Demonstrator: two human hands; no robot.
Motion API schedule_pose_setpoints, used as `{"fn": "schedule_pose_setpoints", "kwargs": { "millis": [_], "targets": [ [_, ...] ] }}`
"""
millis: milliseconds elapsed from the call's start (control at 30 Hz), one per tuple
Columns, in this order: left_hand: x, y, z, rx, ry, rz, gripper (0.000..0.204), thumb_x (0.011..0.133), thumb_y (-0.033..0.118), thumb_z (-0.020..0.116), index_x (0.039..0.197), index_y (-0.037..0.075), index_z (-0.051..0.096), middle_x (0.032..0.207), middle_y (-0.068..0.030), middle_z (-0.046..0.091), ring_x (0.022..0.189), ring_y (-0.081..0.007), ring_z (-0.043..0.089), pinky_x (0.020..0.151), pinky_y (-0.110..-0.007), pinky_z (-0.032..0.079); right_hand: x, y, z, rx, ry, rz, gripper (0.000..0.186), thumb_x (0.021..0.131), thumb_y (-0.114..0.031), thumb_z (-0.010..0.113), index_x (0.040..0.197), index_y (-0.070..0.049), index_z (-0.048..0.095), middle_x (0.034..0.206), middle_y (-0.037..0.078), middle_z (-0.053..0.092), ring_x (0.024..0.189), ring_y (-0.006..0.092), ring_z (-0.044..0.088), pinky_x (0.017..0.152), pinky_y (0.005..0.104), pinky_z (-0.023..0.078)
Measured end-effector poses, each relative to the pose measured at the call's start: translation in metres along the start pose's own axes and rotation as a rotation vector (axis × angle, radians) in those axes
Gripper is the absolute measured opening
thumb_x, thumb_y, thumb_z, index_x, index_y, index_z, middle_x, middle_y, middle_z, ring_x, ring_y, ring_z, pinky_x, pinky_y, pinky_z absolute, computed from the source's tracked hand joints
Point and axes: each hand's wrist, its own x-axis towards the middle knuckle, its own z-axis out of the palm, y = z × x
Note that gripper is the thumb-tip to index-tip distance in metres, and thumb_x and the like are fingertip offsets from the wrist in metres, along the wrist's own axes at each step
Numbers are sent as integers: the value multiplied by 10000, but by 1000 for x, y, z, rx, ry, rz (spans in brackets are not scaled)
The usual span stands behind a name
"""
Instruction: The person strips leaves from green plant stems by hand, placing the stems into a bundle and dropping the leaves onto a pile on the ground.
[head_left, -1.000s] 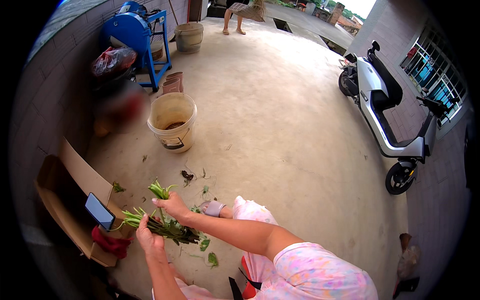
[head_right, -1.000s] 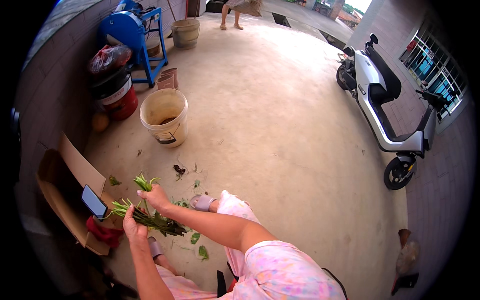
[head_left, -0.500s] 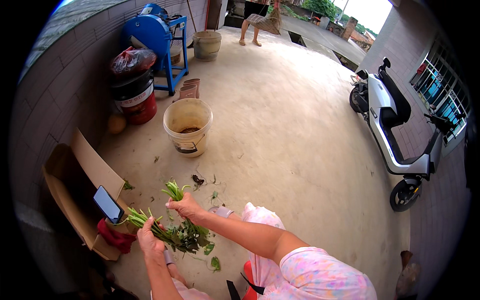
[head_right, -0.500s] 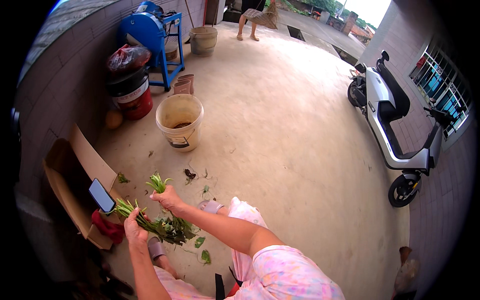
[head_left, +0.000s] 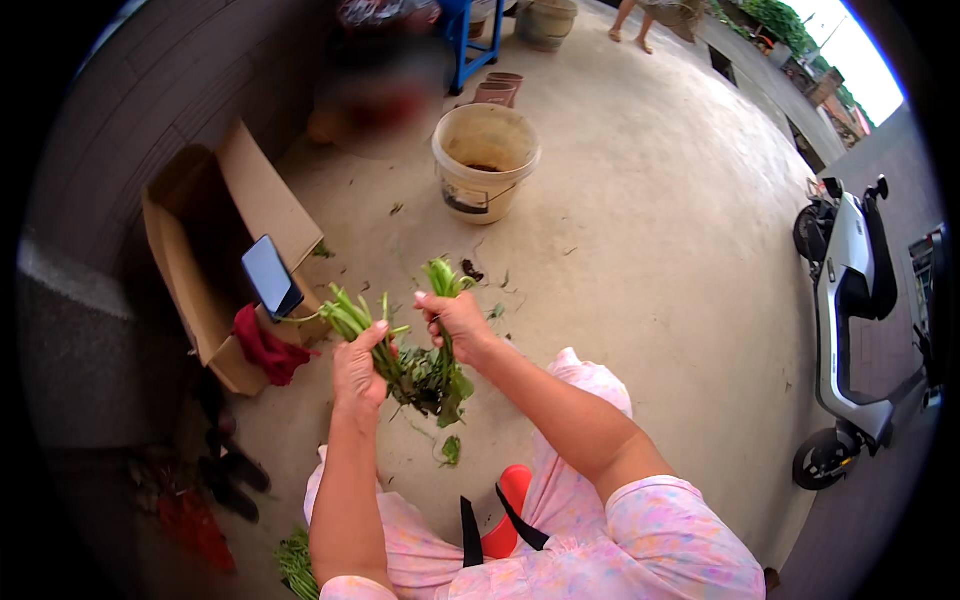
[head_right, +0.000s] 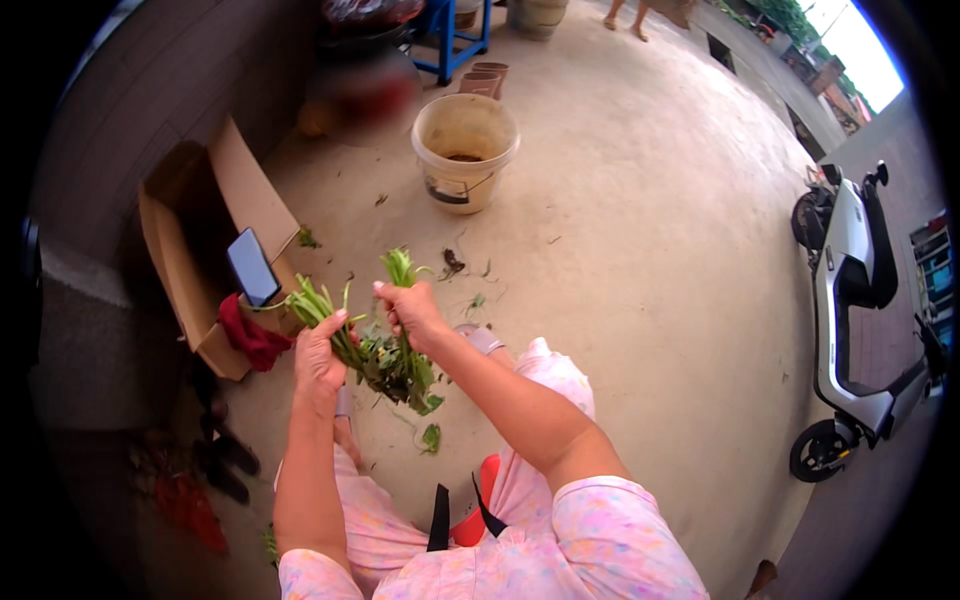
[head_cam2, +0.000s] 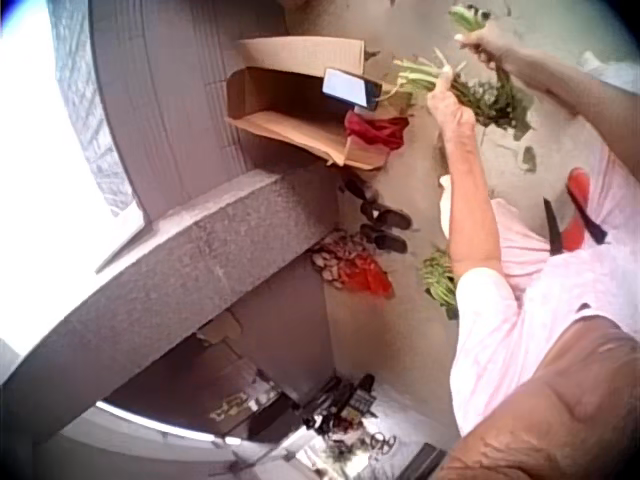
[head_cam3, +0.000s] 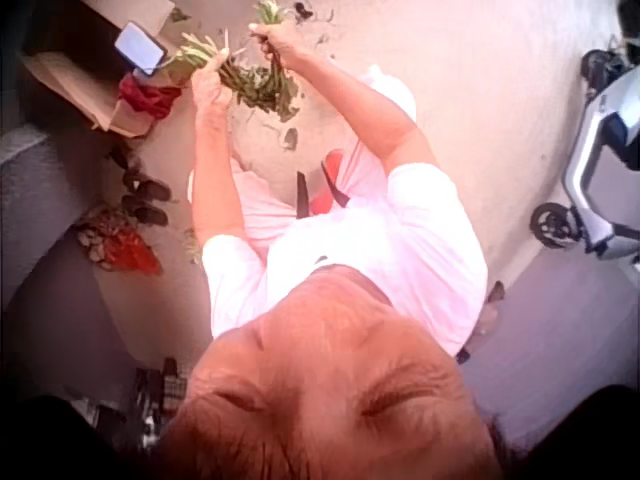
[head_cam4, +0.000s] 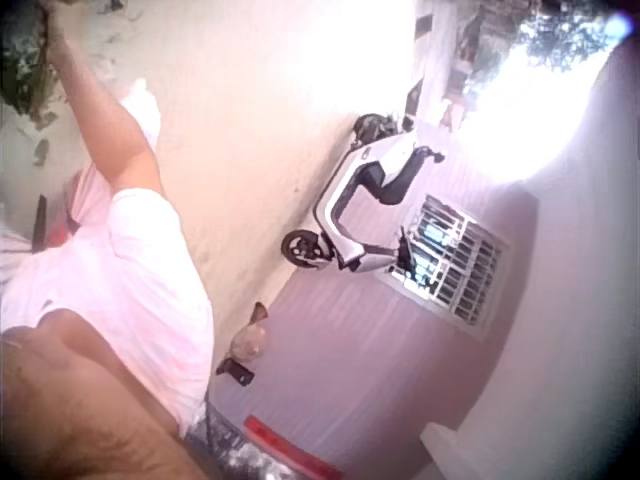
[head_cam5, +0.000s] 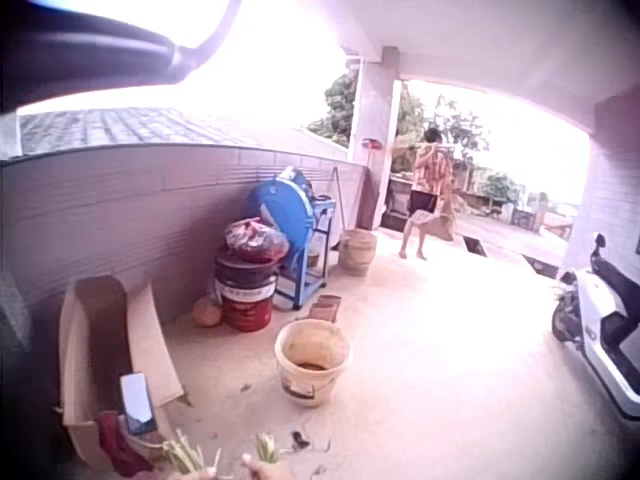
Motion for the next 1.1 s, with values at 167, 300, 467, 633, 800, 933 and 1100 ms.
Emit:
{"fn": "schedule_pose_setpoints", "kwargs": {
  "millis": [167, 300, 467, 633, 800, 933, 1100],
  "targets": [
    [-10, 9, 5, 10, -89, 16, 134, 696, 20, 638, 798, 38, 552, 685, -34, 546, 553, -153, 517, 499, -276, 440, -7, -8, 8, 3, -25, -7, 207, 775, -197, 605, 731, 2, 569, 544, -12, 425, 425, 76, 397, 343, 223, 296],
    [-6, 2, -4, 34, -90, 70, 125, 673, 7, 662, 764, 28, 579, 695, -27, 573, 578, -130, 531, 502, -250, 448, -8, -5, 14, -17, -71, -8, 190, 767, -188, 615, 725, -8, 571, 553, -15, 443, 429, 68, 398, 352, 215, 291],
    [-6, -4, 0, 66, -107, 39, 129, 677, 15, 665, 767, 24, 573, 693, -35, 574, 562, -135, 531, 512, -259, 455, -11, -5, 12, -88, -114, -96, 166, 742, -177, 638, 690, -36, 567, 546, -16, 469, 430, 57, 408, 354, 209, 294],
    [-11, -2, 7, 105, -107, 2, 125, 697, 15, 647, 782, 30, 557, 698, -41, 565, 574, -148, 534, 527, -285, 461, -7, -5, 8, -82, -135, -143, 131, 712, -145, 641, 668, -49, 563, 540, -15, 478, 425, 56, 413, 354, 204, 298],
    [-8, -2, 3, 45, -80, 19, 106, 709, 50, 641, 772, 38, 557, 675, -35, 559, 550, -154, 536, 497, -282, 455, -7, -7, 8, -46, -144, -143, 119, 716, -148, 622, 672, -54, 565, 548, -7, 498, 436, 67, 436, 366, 206, 309],
    [-4, 4, -5, 13, -53, 8, 109, 712, 37, 627, 780, 44, 543, 667, -46, 537, 557, -172, 528, 516, -288, 459, -5, -13, 9, 46, -95, -84, 135, 756, -175, 579, 687, -64, 547, 571, 17, 537, 463, 100, 482, 402, 227, 341],
    [1, 11, -15, -11, 5, 69, 106, 708, 35, 627, 774, 34, 545, 670, -54, 534, 547, -168, 516, 512, -280, 454, 4, -19, -4, 211, -200, -67, 167, 817, -195, 509, 692, -87, 489, 564, 36, 530, 518, 165, 531, 464, 277, 398]
  ]
}}
